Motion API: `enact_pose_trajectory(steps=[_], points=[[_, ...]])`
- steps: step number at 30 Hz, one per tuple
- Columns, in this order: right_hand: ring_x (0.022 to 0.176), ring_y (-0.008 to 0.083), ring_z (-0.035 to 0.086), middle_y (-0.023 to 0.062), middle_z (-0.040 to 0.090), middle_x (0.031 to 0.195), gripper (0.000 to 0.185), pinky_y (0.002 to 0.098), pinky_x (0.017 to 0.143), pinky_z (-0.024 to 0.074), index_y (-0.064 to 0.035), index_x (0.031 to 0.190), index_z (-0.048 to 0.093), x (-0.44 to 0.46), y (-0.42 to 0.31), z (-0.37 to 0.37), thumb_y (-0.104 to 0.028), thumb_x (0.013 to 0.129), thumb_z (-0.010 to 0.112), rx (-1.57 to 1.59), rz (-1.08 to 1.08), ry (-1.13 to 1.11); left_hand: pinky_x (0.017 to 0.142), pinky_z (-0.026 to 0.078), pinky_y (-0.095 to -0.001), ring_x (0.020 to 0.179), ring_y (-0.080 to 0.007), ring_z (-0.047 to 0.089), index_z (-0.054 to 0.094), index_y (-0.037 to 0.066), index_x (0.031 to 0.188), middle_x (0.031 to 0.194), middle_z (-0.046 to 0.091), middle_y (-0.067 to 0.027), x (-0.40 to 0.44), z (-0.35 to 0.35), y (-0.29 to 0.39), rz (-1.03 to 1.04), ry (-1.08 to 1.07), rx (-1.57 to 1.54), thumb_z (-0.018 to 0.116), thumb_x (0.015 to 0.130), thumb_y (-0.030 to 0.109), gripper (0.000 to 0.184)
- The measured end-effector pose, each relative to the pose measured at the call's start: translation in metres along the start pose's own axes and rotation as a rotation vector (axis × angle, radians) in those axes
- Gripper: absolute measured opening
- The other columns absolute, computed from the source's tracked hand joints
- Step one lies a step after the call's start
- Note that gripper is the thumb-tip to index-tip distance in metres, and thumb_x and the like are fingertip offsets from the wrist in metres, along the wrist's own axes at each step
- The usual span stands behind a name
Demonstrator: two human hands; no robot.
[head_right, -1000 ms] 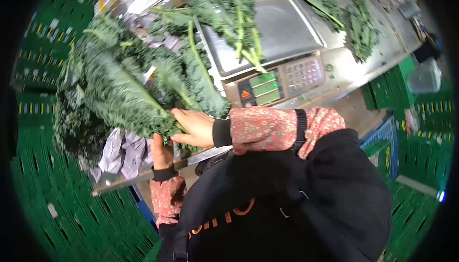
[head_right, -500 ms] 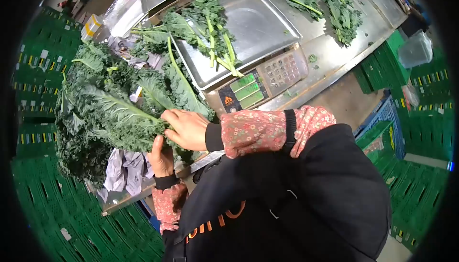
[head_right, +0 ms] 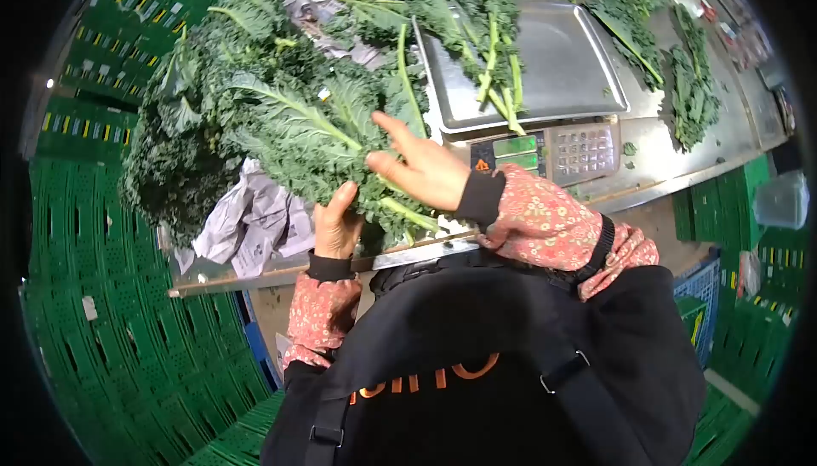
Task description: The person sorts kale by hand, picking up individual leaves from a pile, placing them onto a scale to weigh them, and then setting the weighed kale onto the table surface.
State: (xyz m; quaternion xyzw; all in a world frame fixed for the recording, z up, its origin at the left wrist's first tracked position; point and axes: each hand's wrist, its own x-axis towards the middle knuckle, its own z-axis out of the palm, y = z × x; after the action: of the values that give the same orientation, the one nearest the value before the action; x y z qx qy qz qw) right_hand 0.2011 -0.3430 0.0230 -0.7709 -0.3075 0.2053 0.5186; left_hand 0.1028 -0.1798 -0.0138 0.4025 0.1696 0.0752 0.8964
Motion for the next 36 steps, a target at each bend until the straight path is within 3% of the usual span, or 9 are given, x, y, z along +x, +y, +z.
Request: enact_pose_trajectory(steps=[3,4,7,9,11,13,19,23,36], points=[[0.069,0.0113,0.047,0.0063,0.053,0.081,0.054,0.0279,0.064,0.0409,-0.0096,0.134,0.036,-0.001,-0.006,-0.008,-0.033,0.089,0.054,0.037,0.015,0.084,0.081,0.049,-0.0343,0.092,-0.0185,0.059,0.053,0.004,0.113,0.103,0.060,-0.0073,0.002,-0.009,-0.005,0.046,0.044,-0.047,0.065,0.080,0.009,0.036],[0.080,0.0269,0.061,0.0164,0.062,0.085,0.054,0.0359,0.073,0.0458,-0.0079,0.130,0.039,-0.001,-0.012,-0.015,-0.035,0.087,0.056,-0.058,0.091,0.003,0.080,0.049,-0.0340,0.090,-0.0185,0.059,0.055,0.003,0.110,0.101,0.061,-0.0074,0.005,-0.017,-0.005,0.043,0.066,-0.059,0.065,0.081,0.011,0.032],[0.095,0.0323,0.060,0.0190,0.060,0.101,0.045,0.0349,0.081,0.0442,-0.0089,0.125,0.044,-0.003,-0.006,-0.023,-0.023,0.085,0.059,-0.073,-0.136,0.104,0.076,0.049,-0.0314,0.084,-0.0170,0.061,0.060,0.002,0.099,0.094,0.063,-0.0067,0.004,-0.025,0.008,0.006,0.128,-0.063,0.064,0.082,0.012,0.020],[0.081,0.0127,0.054,0.0093,0.058,0.099,0.043,0.0274,0.075,0.0435,-0.0058,0.126,0.044,-0.002,-0.007,-0.027,-0.018,0.087,0.057,-0.063,-0.143,0.071,0.076,0.049,-0.0316,0.083,-0.0170,0.061,0.059,0.003,0.100,0.093,0.063,-0.0062,0.009,-0.030,0.007,0.016,0.131,-0.047,0.064,0.081,0.008,0.021],[0.100,0.0314,0.058,0.0188,0.057,0.109,0.040,0.0343,0.085,0.0434,-0.0087,0.125,0.044,-0.002,-0.006,-0.027,-0.016,0.087,0.055,-0.036,-0.292,0.165,0.075,0.050,-0.0314,0.083,-0.0166,0.061,0.057,0.003,0.104,0.093,0.062,-0.0059,0.007,-0.025,0.010,0.041,0.122,-0.039,0.065,0.079,0.004,0.027],[0.104,0.0273,0.057,0.0176,0.056,0.114,0.039,0.0316,0.089,0.0419,-0.0067,0.124,0.045,0.003,-0.005,-0.037,-0.017,0.087,0.055,-0.140,-0.390,0.392,0.075,0.051,-0.0313,0.083,-0.0162,0.061,0.055,0.003,0.108,0.094,0.061,-0.0056,0.008,-0.024,0.009,0.057,0.103,-0.034,0.067,0.076,0.000,0.034],[0.072,0.0204,0.059,0.0124,0.061,0.091,0.041,0.0318,0.067,0.0472,-0.0029,0.121,0.046,0.005,0.007,-0.120,-0.020,0.086,0.057,-0.040,-0.060,0.893,0.071,0.049,-0.0299,0.081,-0.0160,0.060,0.055,0.002,0.106,0.094,0.061,-0.0059,0.005,-0.041,0.009,0.081,0.183,0.078,0.068,0.075,0.001,0.034],[0.083,0.0361,0.059,0.0244,0.059,0.094,0.062,0.0404,0.076,0.0463,0.0017,0.125,0.041,-0.004,0.096,-0.177,-0.042,0.083,0.056,-0.545,0.198,0.574,0.069,0.048,-0.0304,0.081,-0.0150,0.059,0.058,0.003,0.102,0.091,0.062,-0.0044,0.003,-0.055,0.008,0.051,0.203,0.111,0.068,0.076,0.003,0.028],[0.114,0.0395,0.040,0.0295,0.045,0.118,0.075,0.0410,0.097,0.0333,0.0008,0.129,0.038,-0.058,0.116,-0.207,-0.049,0.077,0.060,-0.514,0.159,1.099,0.073,0.041,-0.0343,0.084,-0.0135,0.056,0.057,0.008,0.105,0.092,0.062,-0.0018,0.007,-0.077,0.005,-0.022,0.209,0.204,0.068,0.078,0.008,0.029]])
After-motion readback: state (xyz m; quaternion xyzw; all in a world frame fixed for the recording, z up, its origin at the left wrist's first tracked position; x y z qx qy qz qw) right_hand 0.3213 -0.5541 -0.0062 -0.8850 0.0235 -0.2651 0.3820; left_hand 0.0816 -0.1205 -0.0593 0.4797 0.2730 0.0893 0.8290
